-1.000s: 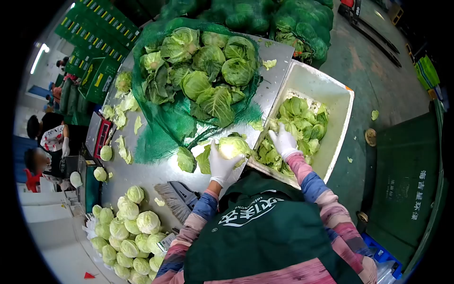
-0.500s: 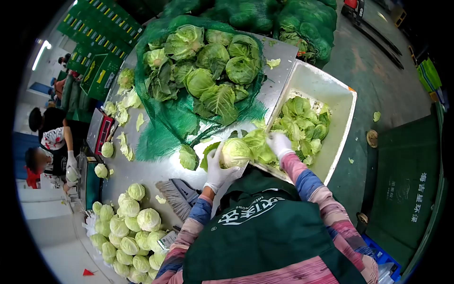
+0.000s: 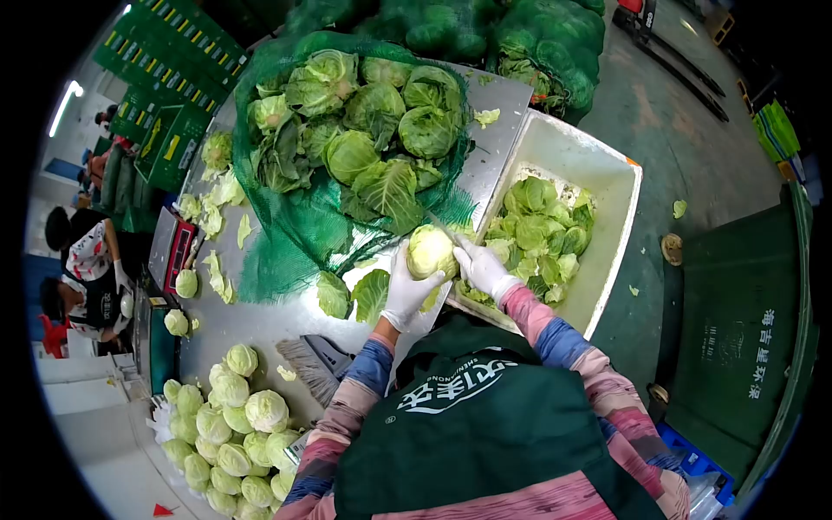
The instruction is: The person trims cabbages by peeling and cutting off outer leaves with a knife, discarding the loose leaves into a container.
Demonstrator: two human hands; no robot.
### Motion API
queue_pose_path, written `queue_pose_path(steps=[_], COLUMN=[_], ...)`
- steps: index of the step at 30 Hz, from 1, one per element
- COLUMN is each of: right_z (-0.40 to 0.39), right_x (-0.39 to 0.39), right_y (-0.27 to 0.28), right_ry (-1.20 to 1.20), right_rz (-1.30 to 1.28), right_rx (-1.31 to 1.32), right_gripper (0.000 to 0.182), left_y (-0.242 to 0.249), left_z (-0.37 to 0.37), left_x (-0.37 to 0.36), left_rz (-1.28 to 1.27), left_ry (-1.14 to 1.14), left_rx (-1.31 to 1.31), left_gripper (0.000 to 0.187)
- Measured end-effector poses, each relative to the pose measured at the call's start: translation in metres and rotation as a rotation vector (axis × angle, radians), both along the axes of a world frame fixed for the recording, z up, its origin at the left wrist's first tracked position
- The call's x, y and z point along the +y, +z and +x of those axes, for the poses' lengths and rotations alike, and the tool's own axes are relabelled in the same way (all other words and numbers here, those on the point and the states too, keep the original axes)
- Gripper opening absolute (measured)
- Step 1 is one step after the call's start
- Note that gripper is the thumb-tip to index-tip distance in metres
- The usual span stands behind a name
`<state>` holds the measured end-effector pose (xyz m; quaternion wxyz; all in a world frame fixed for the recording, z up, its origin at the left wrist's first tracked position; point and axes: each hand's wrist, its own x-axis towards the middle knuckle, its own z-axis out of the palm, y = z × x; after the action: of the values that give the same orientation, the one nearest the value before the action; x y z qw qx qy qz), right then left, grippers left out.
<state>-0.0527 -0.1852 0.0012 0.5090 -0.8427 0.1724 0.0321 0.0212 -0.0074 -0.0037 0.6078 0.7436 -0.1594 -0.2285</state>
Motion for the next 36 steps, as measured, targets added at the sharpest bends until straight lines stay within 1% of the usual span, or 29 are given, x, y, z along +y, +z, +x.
queue_pose_path(steps=[1,2,3,4,5,6,7,9,10,13,15,17,18,19,20,21,22,23,25,26,27,29,30,31,32,33,34,35,36], right_z=[-0.001,-0.004,-0.004,-0.003,-0.002,0.001,0.003,0.006,0.006,0.011,0.02,0.012,0.009,0.006,0.001,-0.006,-0.014,-0.02,-0.036,-0.047,-0.05,-0.047,-0.042,-0.035,-0.032,-0.03,-0.025,-0.02,-0.019], right_x=[0.001,0.001,0.002,0.004,0.007,0.013,0.016,0.022,0.023,0.014,0.001,-0.011,-0.012,-0.012,-0.012,-0.015,-0.019,-0.028,-0.049,-0.057,-0.061,-0.051,-0.043,-0.034,-0.024,-0.014,-0.001,0.01,0.022], right_y=[0.0,-0.001,0.008,0.019,0.024,0.025,0.025,0.03,0.03,0.03,0.007,-0.003,-0.002,-0.001,-0.002,-0.008,-0.02,-0.054,-0.059,-0.064,-0.068,-0.051,-0.031,-0.016,-0.023,-0.032,-0.022,-0.011,0.013], right_ry=[0.024,0.052,0.047,0.077,0.108,0.109,0.107,0.096,0.102,0.026,-0.09,-0.035,-0.037,-0.058,-0.079,-0.182,-0.284,-0.396,-0.549,-0.596,-0.594,-0.592,-0.521,-0.449,-0.404,-0.381,-0.329,-0.276,-0.166], right_rz=[-0.071,-0.049,-0.049,-0.163,-0.276,-0.37,-0.369,-0.502,-0.559,-0.488,-0.398,-0.372,-0.373,-0.336,-0.299,-0.269,-0.234,-0.249,-0.206,-0.263,-0.385,-0.378,-0.281,-0.184,-0.19,-0.083,-0.012,0.087,0.14], right_rx=[-0.066,-0.114,-0.113,-0.031,0.053,0.036,0.038,0.152,0.124,0.151,0.181,0.094,0.093,0.124,0.155,0.176,0.193,0.214,0.361,0.349,0.372,0.289,0.286,0.28,0.193,0.084,0.045,0.065,-0.029], right_gripper=[0.046,0.049,0.049,0.05,0.051,0.053,0.053,0.052,0.052,0.05,0.045,0.042,0.042,0.041,0.041,0.039,0.037,0.035,0.037,0.042,0.055,0.075,0.079,0.083,0.083,0.083,0.085,0.089,0.094], left_y=[-0.005,-0.011,-0.005,0.01,0.009,0.008,0.007,0.006,0.006,0.016,0.025,0.018,0.01,0.014,0.02,0.027,0.034,0.033,0.019,-0.007,0.0,0.021,-0.011,-0.005,0.001,0.006,0.005,0.004,0.004], left_z=[0.001,-0.001,-0.004,-0.007,-0.006,-0.005,-0.004,-0.006,-0.008,-0.017,-0.026,-0.02,-0.014,-0.01,-0.007,-0.007,-0.011,-0.011,-0.01,-0.009,-0.012,-0.024,-0.019,-0.016,-0.011,-0.007,-0.003,-0.001,-0.004], left_x=[-0.002,-0.004,-0.007,-0.009,-0.009,-0.009,-0.009,-0.009,-0.01,-0.014,-0.011,0.0,0.011,0.023,0.036,0.046,0.055,0.064,0.083,0.094,0.085,0.058,0.061,0.059,0.058,0.06,0.065,0.068,0.068], left_rz=[0.044,0.106,0.169,0.302,0.301,0.333,0.364,0.37,0.374,0.39,0.361,0.238,0.184,0.184,0.318,0.455,0.385,0.392,0.078,-0.091,-0.087,-0.235,-0.168,-0.17,-0.23,-0.289,-0.338,-0.336,-0.528], left_ry=[0.008,0.05,0.09,0.09,0.084,0.057,0.029,0.032,0.034,0.069,0.045,-0.012,-0.019,-0.018,-0.076,-0.129,-0.107,-0.101,-0.07,-0.027,-0.027,0.356,0.391,0.395,0.417,0.443,0.37,0.372,0.339], left_rx=[-0.068,-0.144,-0.22,-0.304,-0.302,-0.346,-0.39,-0.411,-0.433,-0.477,-0.41,-0.436,-0.316,-0.315,-0.373,-0.429,-0.344,-0.346,0.128,0.16,0.161,0.484,0.362,0.359,0.468,0.574,0.655,0.644,0.792], left_gripper=[0.099,0.1,0.101,0.103,0.103,0.102,0.102,0.102,0.101,0.1,0.099,0.098,0.098,0.098,0.097,0.096,0.094,0.094,0.096,0.09,0.09,0.08,0.07,0.07,0.069,0.068,0.067,0.067,0.068])
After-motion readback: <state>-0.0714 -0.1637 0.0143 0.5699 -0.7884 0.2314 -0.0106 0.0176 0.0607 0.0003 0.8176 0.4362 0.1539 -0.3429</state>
